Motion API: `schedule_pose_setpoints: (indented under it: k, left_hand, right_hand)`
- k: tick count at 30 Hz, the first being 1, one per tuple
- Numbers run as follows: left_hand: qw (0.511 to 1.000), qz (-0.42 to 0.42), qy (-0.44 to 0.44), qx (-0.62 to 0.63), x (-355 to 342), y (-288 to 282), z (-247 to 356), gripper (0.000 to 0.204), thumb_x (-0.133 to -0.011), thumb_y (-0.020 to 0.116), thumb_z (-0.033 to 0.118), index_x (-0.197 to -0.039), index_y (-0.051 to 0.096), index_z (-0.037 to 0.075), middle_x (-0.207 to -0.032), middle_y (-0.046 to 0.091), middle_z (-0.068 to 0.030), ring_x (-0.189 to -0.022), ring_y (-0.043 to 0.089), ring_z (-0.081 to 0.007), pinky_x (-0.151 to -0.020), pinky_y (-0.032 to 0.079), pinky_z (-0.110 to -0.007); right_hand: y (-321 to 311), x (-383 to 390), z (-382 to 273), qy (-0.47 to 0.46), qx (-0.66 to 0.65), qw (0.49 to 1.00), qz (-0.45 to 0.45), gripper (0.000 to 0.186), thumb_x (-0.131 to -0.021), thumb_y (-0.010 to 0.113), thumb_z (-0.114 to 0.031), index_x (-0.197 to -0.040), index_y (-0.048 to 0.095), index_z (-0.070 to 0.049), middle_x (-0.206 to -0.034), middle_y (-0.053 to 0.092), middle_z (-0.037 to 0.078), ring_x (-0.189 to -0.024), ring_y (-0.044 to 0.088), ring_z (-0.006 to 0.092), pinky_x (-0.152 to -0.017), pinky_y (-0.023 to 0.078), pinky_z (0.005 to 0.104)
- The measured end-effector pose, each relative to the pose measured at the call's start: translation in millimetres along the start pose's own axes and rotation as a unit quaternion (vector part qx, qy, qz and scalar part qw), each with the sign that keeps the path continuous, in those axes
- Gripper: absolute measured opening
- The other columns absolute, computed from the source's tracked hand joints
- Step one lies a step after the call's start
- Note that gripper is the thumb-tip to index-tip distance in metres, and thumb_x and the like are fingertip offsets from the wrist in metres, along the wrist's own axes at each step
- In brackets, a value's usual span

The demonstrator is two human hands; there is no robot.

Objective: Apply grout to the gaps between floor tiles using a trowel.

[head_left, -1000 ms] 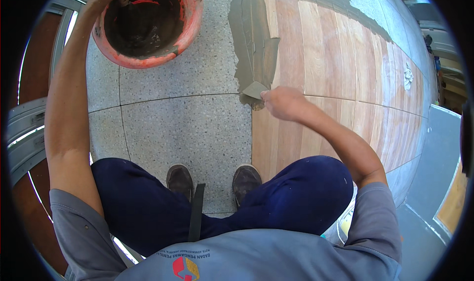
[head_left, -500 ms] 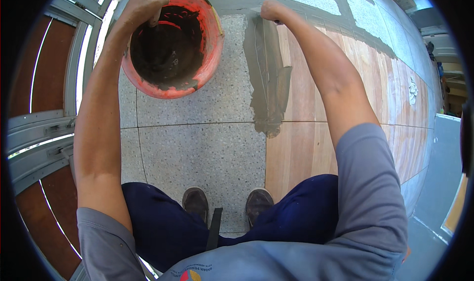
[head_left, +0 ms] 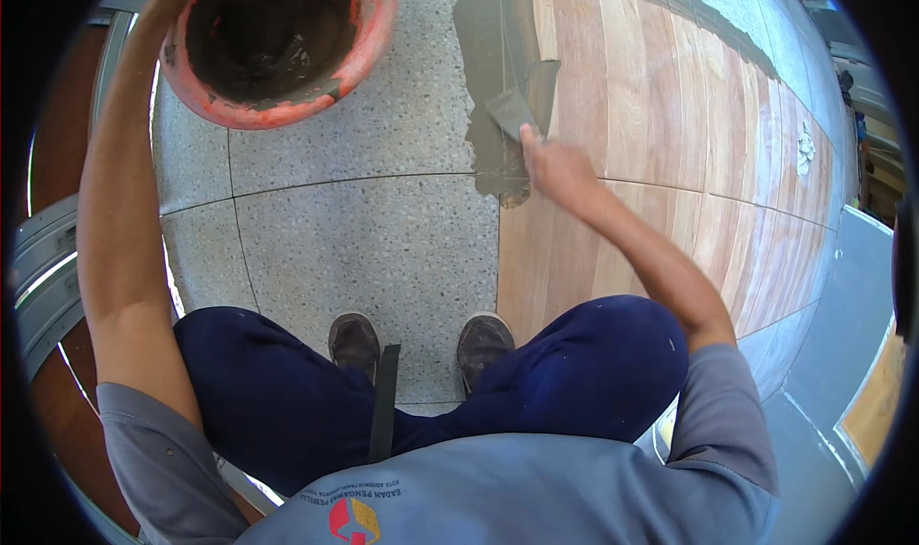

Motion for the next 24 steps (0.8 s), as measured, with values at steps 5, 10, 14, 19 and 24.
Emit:
schedule_pose_setpoints:
  k: [5, 10, 14, 19, 24]
  left_hand:
    - [0.994, 0.041, -0.038, -0.093, 6.1, -4.6, 3.8, 0.02, -0.081, 0.062, 0.013, -0.063, 0.062, 0.005, -0.052, 0.06, -0.009, -0.043, 0.057, -0.0185, -0.044, 0.044, -0.03]
    - [0.999, 0.016, -0.01, -0.035, -0.1, 1.6, 6.8, 0.018, -0.081, 0.065, 0.012, -0.066, 0.061, 0.004, -0.053, 0.06, -0.0076, -0.044, 0.057, -0.0173, -0.042, 0.043, -0.031]
    - [0.999, 0.026, -0.004, -0.047, -2.7, 1.5, 6.6, 0.017, -0.081, 0.066, 0.013, -0.067, 0.061, 0.004, -0.053, 0.06, -0.0072, -0.045, 0.057, -0.0168, -0.042, 0.042, -0.031]
    - [0.997, 0.026, -0.009, -0.067, -10.1, -5.9, -6.9, 0.02, -0.08, 0.066, 0.013, -0.063, 0.063, 0.003, -0.051, 0.059, -0.008, -0.042, 0.055, -0.0174, -0.042, 0.042, -0.031]
    - [0.995, 0.04, -0.01, -0.089, -8.3, -9.8, -10.8, 0.019, -0.081, 0.065, 0.013, -0.064, 0.063, 0.003, -0.051, 0.059, -0.0082, -0.043, 0.056, -0.0175, -0.041, 0.042, -0.031]
  right_hand:
    - [-10.1, 59.8, -5.3, -0.05, -0.03, 0.998, 0.013, 0.034, -0.097, 0.05, -0.017, -0.126, 0.058, -0.001, -0.076, 0.067, 0.025, -0.073, 0.067, 0.0433, -0.064, 0.053, 0.0541]
    - [-80.2, -32.5, 14.6, -0.083, -0.103, 0.986, 0.105, 0.031, -0.1, 0.049, -0.022, -0.125, 0.059, -0.008, -0.08, 0.069, 0.024, -0.076, 0.068, 0.0437, -0.067, 0.053, 0.0551]
    - [-75.2, -109.0, 21.8, -0.03, -0.023, 0.984, 0.175, 0.04, -0.101, 0.05, -0.025, -0.136, 0.054, -0.008, -0.084, 0.068, 0.025, -0.078, 0.068, 0.0425, -0.065, 0.051, 0.0556]
    - [-22.7, -56.8, 31.5, -0.038, -0.002, 0.99, 0.133, 0.041, -0.101, 0.049, -0.023, -0.139, 0.05, -0.006, -0.085, 0.068, 0.026, -0.079, 0.067, 0.0442, -0.066, 0.051, 0.0556]
    - [-77.7, -76.6, 40.7, -0.123, -0.019, 0.992, 0.014, 0.029, -0.098, 0.049, -0.025, -0.118, 0.059, -0.006, -0.089, 0.069, 0.025, -0.082, 0.068, 0.0438, -0.072, 0.052, 0.0565]
Point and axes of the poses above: each hand's wrist, its own x-axis away from the middle knuckle, its own y-axis out of the palm, z = x × y, the point moved 6 cm from there along -x, towards the middle knuckle
